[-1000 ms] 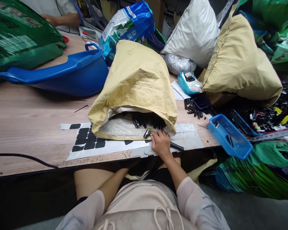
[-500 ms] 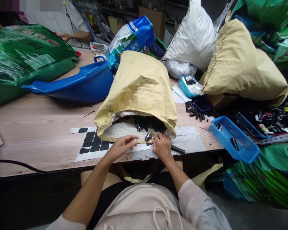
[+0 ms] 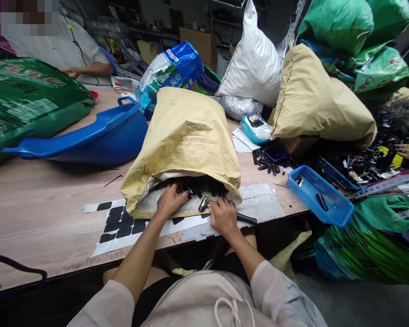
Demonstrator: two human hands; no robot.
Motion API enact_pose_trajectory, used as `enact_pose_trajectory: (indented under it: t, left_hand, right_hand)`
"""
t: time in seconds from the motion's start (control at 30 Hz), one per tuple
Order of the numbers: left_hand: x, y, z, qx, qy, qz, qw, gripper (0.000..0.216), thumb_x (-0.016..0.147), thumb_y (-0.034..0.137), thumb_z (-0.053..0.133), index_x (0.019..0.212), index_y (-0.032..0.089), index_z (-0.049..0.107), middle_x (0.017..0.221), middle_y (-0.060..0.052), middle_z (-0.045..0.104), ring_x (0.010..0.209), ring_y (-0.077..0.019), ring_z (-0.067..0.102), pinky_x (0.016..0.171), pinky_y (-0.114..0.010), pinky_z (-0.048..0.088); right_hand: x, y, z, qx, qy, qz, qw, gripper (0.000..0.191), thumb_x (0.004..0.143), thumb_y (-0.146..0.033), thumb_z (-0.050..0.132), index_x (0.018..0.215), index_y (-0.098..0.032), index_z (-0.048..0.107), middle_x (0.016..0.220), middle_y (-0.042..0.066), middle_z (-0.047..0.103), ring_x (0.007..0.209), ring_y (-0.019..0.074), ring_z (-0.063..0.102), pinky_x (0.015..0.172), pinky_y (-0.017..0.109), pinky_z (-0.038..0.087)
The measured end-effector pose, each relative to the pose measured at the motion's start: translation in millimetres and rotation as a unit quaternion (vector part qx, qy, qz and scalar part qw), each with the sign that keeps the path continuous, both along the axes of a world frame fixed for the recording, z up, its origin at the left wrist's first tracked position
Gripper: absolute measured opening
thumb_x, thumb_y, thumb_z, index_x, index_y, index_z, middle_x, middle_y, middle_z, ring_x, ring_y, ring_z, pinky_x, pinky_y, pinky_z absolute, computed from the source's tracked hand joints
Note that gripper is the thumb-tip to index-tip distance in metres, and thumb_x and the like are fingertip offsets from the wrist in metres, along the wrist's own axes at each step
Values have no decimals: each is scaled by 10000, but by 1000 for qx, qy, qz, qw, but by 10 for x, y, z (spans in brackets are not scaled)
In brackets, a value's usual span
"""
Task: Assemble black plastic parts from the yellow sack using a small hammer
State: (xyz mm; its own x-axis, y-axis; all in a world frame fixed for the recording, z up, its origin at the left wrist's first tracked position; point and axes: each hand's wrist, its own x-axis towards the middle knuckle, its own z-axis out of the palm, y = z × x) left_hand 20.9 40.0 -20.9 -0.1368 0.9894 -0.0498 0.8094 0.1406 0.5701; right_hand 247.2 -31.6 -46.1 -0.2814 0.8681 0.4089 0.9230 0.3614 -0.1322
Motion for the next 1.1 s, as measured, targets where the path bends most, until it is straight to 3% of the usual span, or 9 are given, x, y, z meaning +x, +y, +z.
enact_pose_trajectory:
  t: [0.17, 0.37, 0.73, 1.1]
  left_hand:
    - [58, -78, 6, -3, 9, 31, 999, 422, 917, 433, 614, 1272, 207, 631, 1231, -155, 676, 1138, -351, 669, 849, -400, 531]
    - [50, -225, -224, 113, -13, 11, 993, 327, 867, 243, 611, 1193, 248, 646, 1028, -66, 678, 1009, -263, 675, 846, -334, 520]
    - [49, -170, -222, 84, -1, 46, 995, 269, 826, 239, 656, 1094, 241, 682, 997, -46, 682, 953, -249, 673, 768, -312, 492]
    - [-17, -79, -331, 139, -78, 71, 985, 332, 700, 163, 679, 1027, 219, 682, 883, -12, 673, 843, -212, 640, 774, -311, 498]
  right_hand:
    - [-4, -6, 13, 0, 5, -1, 1000, 202, 972, -240, 612, 1134, -237, 733, 958, 54, 661, 903, 219, 553, 808, 346, 372]
    - [4, -6, 18, -4, 4, 2, 1000, 204, 973, -235, 618, 1141, -236, 734, 966, 55, 664, 911, 217, 555, 813, 343, 367]
    - [2, 13, -21, 9, 6, 1, 1000, 213, 972, -266, 616, 1137, -233, 747, 962, 63, 667, 902, 226, 542, 799, 354, 355]
    - [-15, 62, -13, -1, 21, 6, 1000, 205, 959, -262, 614, 1107, -231, 753, 962, 67, 664, 916, 228, 534, 810, 348, 346]
